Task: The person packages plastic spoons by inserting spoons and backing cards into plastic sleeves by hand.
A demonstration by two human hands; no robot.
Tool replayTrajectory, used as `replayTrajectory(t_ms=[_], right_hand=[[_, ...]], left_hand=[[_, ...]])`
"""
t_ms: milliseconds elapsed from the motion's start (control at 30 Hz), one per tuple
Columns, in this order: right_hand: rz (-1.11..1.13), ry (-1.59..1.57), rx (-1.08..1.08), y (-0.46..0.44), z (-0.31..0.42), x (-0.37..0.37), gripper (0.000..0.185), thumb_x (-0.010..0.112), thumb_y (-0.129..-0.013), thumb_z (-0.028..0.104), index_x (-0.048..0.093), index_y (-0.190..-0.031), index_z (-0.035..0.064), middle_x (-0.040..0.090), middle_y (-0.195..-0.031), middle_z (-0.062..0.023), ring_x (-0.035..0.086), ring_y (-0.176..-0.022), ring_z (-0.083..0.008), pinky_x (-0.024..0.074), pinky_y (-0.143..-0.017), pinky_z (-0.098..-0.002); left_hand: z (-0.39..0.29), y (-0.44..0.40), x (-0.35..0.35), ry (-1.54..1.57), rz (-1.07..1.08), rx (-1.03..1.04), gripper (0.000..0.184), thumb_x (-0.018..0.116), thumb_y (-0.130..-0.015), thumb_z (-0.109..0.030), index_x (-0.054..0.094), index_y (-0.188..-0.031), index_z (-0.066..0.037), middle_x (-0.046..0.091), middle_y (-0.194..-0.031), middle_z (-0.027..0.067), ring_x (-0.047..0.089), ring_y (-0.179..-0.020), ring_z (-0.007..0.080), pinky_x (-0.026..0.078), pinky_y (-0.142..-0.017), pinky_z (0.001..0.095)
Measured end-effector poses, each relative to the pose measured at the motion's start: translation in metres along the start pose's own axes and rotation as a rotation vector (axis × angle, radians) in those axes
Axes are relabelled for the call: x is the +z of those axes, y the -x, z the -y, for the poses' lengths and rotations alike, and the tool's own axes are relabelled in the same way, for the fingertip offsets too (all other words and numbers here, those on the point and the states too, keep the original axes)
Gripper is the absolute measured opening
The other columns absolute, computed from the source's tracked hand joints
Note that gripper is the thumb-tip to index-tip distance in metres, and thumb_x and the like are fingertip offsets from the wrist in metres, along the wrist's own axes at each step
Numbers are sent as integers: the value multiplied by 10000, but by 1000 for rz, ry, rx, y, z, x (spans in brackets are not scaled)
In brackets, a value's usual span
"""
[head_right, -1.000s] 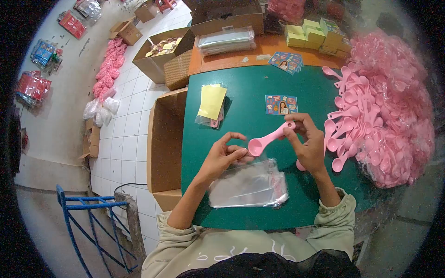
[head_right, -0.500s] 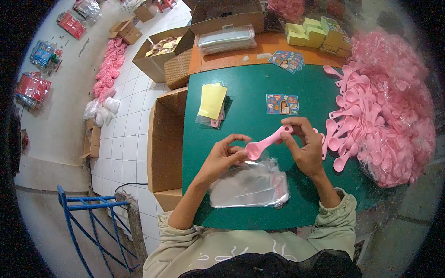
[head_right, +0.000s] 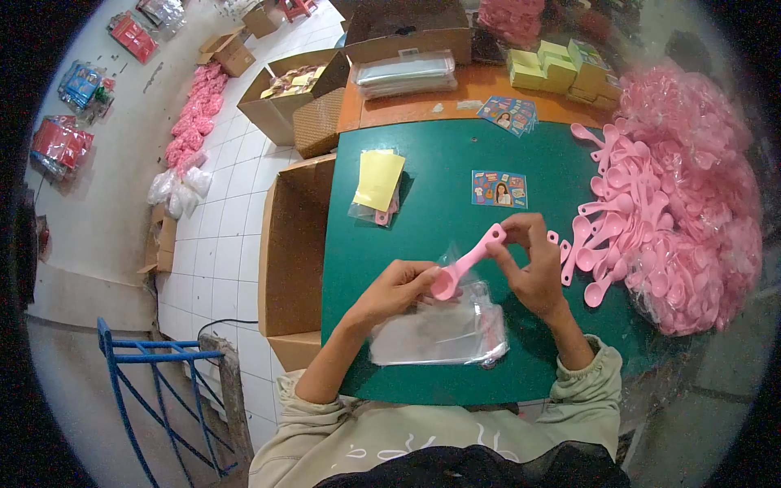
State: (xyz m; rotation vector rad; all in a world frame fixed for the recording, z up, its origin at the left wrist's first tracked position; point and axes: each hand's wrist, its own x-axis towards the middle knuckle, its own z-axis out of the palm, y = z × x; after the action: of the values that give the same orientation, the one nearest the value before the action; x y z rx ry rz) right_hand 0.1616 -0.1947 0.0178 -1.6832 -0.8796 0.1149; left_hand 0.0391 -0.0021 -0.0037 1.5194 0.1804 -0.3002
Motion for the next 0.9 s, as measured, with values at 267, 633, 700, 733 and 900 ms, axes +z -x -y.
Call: replayTrajectory(t_ms=[267, 633, 700, 733, 900], right_hand=[[184, -55, -132, -2, 4, 0, 496, 611, -849, 407, 524, -1134, 10, 609, -991, -119, 620, -836, -191, 481, -750, -302], [500, -88, -38, -47, -20, 2, 375, 659, -800, 333, 625, -1077, 82, 525, -1161, -146, 502, -1052, -299, 412, -907, -364], [258, 341, -66, -71, -50, -18, 385, 676, -779, 266, 599, -1097, 64, 535, -1113, -127, 503, -1029, -286, 416, -886, -343], [90, 656, -191, -76, -72, -25, 408, 686, -760, 235, 583, -1111, 56, 543, -1071, -115, 505, -1002, -273, 417, -870, -332], [274, 585, 69, -73, -95, -43, 460, 707, -686, 173, 562, -1105, 50, 510, -945, -120, 478, -915, -280, 407, -835, -346]], left_hand=[[-17, 7, 6, 347, -58, 97, 340, 468, -961, -248, 637, -966, 47, 659, -836, 63, 587, -694, 77, 474, -614, 212], [-18, 10, 0, 366, -140, 131, 345, 413, -983, -272, 598, -1071, 6, 666, -900, 94, 638, -804, 124, 494, -668, 222], [-19, 10, -2, 355, -158, 177, 353, 402, -986, -286, 580, -1103, -4, 670, -920, 107, 642, -812, 131, 497, -676, 228], [-11, 7, -5, 286, -155, 212, 360, 397, -986, -292, 568, -1118, -4, 670, -932, 116, 644, -814, 136, 501, -683, 234], [-10, 9, -9, 144, -150, 120, 443, 365, -988, -332, 483, -1209, 33, 632, -1043, 178, 636, -908, 207, 503, -784, 287]])
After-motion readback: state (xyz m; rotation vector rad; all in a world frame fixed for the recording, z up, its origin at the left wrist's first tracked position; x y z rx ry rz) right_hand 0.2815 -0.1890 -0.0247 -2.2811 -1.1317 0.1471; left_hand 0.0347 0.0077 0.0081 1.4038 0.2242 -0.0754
